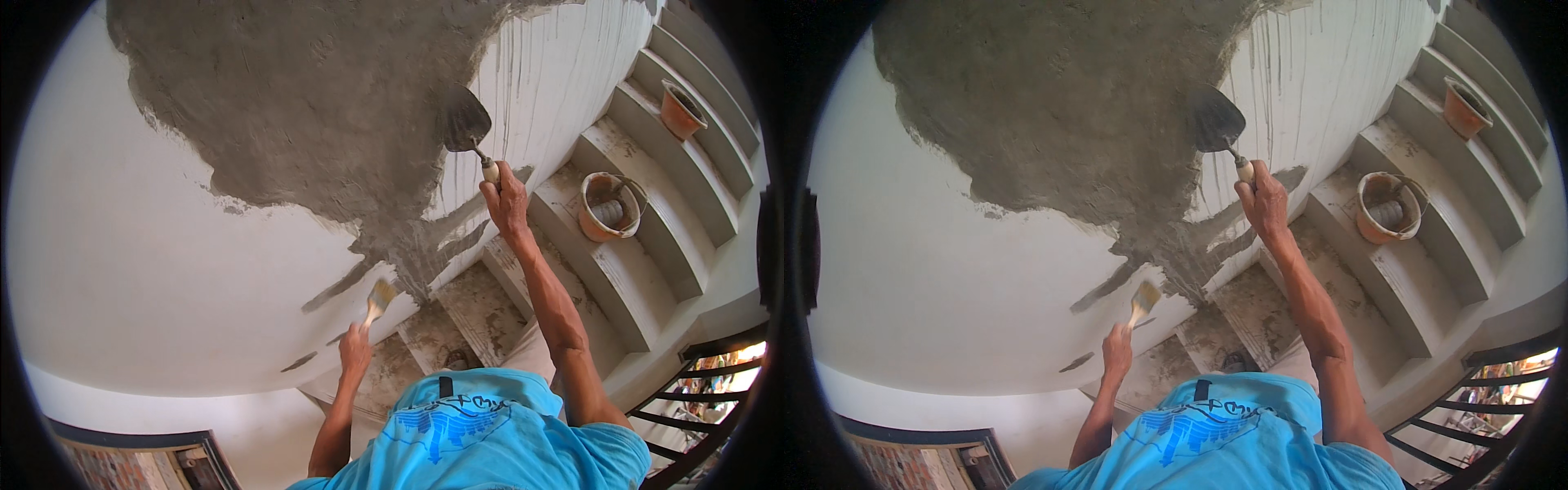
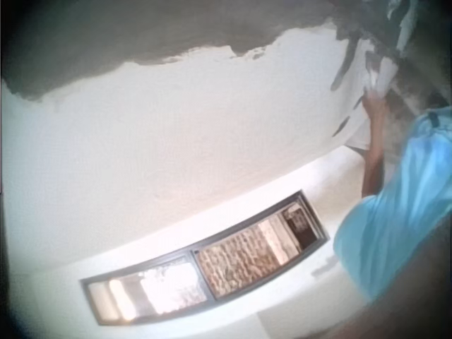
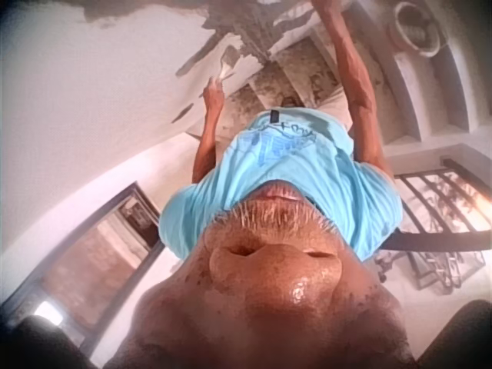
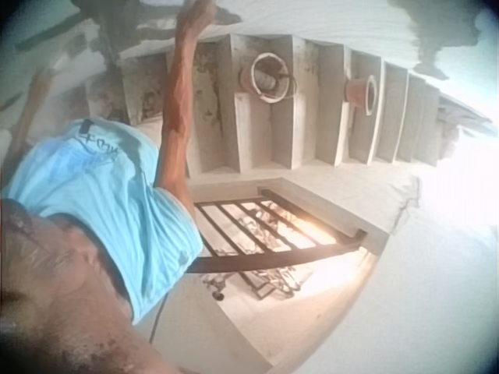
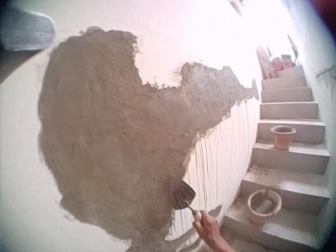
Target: The person applies wet plaster to a curved wall using a trowel and smooths it with a brush. They repeatedly scoop plaster from a bucket placed on the spiral staircase and spread it across the wall surface.
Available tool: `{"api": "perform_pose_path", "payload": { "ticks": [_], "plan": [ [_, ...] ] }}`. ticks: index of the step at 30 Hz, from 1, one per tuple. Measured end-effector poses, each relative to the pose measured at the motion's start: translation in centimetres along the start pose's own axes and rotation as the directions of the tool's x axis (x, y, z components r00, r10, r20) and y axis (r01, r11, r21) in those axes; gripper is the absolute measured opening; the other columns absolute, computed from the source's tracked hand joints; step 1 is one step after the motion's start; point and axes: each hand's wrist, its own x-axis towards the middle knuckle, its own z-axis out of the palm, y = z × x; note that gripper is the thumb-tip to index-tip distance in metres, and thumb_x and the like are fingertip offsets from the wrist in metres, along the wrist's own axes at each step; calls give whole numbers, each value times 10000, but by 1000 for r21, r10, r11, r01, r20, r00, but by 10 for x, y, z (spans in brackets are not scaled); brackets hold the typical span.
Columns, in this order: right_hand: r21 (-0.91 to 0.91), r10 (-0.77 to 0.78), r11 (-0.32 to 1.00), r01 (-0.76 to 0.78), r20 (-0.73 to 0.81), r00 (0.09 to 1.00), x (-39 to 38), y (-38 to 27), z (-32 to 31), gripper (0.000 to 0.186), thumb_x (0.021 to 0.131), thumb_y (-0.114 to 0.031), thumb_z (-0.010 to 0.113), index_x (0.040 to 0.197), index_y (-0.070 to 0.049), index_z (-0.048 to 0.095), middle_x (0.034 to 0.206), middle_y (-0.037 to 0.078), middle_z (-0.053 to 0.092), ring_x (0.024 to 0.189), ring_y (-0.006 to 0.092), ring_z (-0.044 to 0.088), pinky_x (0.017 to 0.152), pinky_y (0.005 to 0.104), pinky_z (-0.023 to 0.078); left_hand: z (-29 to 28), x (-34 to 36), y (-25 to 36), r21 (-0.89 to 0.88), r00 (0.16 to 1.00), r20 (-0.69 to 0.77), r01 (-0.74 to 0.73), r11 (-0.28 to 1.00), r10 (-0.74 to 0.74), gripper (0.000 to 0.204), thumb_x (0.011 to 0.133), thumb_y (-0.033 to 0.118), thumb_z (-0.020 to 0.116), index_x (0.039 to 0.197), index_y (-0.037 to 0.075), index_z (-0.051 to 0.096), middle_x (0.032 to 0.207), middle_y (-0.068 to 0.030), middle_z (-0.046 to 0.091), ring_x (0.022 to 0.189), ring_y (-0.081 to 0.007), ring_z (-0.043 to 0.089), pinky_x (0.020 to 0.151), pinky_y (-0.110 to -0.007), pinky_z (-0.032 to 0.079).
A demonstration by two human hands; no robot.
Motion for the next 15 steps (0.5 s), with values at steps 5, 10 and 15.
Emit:
{"api": "perform_pose_path", "payload": {
  "ticks": [5,10,15],
  "plan": [
    [-63,43,997,-40,50,998,18,0,17,263,837,-166,714,981,-66,517,759,184,630,693,392,644,619,464,485,5,-116,-95,159,967,136,193,968,-215,311,1016,277,505,926,-8,589,773,-284,627,767,-510,614,657,-588,458],
    [-168,-55,984,65,66,996,8,16,38,275,813,-155,737,952,-64,518,804,173,656,745,400,658,643,478,509,15,-226,-177,341,915,366,36,940,-168,367,1005,278,513,822,-13,643,793,-257,655,745,-447,655,673,-551,502],
    [-169,-184,958,230,249,951,-30,37,34,266,771,-85,740,947,-56,543,778,200,647,726,408,657,617,478,493,0,-260,-167,356,505,402,682,639,-764,308,976,243,548,804,14,662,746,-207,653,703,-371,678,680,-475,549]
  ]
}}
